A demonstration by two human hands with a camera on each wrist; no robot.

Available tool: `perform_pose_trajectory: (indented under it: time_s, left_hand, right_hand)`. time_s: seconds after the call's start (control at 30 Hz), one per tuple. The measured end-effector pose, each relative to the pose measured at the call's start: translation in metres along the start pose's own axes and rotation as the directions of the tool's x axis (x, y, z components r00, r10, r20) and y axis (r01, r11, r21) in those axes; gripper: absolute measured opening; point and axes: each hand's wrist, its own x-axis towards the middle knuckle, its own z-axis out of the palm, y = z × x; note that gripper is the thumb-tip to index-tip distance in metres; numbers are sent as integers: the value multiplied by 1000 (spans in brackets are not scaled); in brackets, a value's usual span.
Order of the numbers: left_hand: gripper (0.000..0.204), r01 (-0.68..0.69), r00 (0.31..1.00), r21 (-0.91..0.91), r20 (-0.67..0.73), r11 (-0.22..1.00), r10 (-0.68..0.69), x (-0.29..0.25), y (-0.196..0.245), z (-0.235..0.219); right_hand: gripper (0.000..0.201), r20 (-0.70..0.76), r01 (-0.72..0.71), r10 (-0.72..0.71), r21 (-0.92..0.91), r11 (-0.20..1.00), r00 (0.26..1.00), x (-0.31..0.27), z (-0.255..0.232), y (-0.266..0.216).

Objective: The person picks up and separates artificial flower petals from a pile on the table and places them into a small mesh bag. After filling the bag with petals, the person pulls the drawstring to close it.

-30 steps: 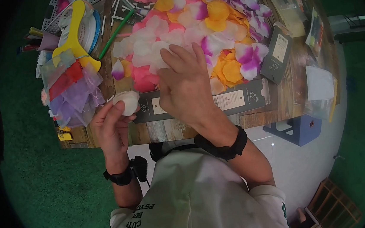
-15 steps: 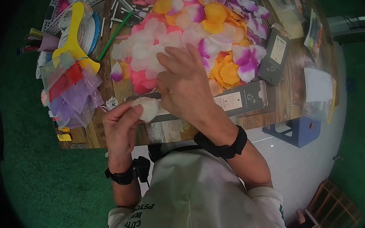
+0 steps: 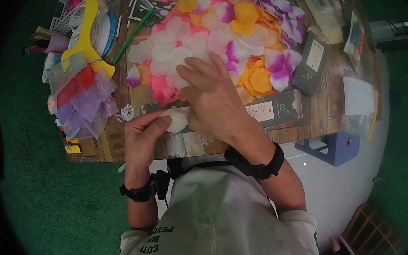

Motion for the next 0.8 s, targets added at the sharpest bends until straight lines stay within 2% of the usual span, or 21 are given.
perform_pose_trajectory:
  time_s: [0.1,0.17,0.2,0.3,0.37,0.5,0.57,0.6,0.63,0.67,0.7,0.77,0.8]
  left_hand:
    - [21,2,1000,13,-4,1000,-2,-2,3,-1]
    - [21,7,1000,18,-4,1000,-6,-4,5,-1]
    - [21,8,1000,22,0,1000,-8,-5,6,-1]
    - [22,3,1000,63,-14,998,-2,-6,2,-7]
    - [22,4,1000,46,-18,999,-3,-7,4,-7]
    - [22,-9,999,14,-32,1000,10,-7,5,-7]
    - [22,7,999,-49,-35,999,-9,-5,8,-5]
    - [22,28,999,-111,-33,993,-31,-4,9,-3]
    - [22,31,999,-112,-30,993,-35,-3,10,-1]
    - [22,39,999,-138,-21,990,-43,-2,12,1]
    - [22,46,999,-164,-12,985,-49,0,14,3]
    - [22,56,998,-165,4,985,-56,2,15,6]
    - [22,65,998,-163,14,984,-64,2,15,7]
  right_hand:
    - [14,3,0,0,52,999,1000,2,0,-1]
    - [16,-125,6,-3,20,1000,992,8,8,-1]
    - [16,-129,7,-5,20,1000,992,11,9,-4]
    - [13,-142,-2,-10,-80,997,990,22,12,-12]
    - [11,-114,9,-34,-213,977,993,24,18,-11]
    - [10,-164,-27,1,-159,987,986,17,13,-3]
    - [14,-233,-131,168,166,977,958,11,6,1]
    - [14,-230,-133,169,165,977,958,9,3,2]
    - [17,-192,-201,297,401,894,936,7,-3,1]
    - [21,-126,-254,407,608,752,905,5,-8,1]
    - [21,-126,-255,408,605,754,904,4,-12,1]
    - [25,-44,-265,414,706,657,909,1,-19,0]
    - [25,-44,-264,413,707,657,910,0,-21,1]
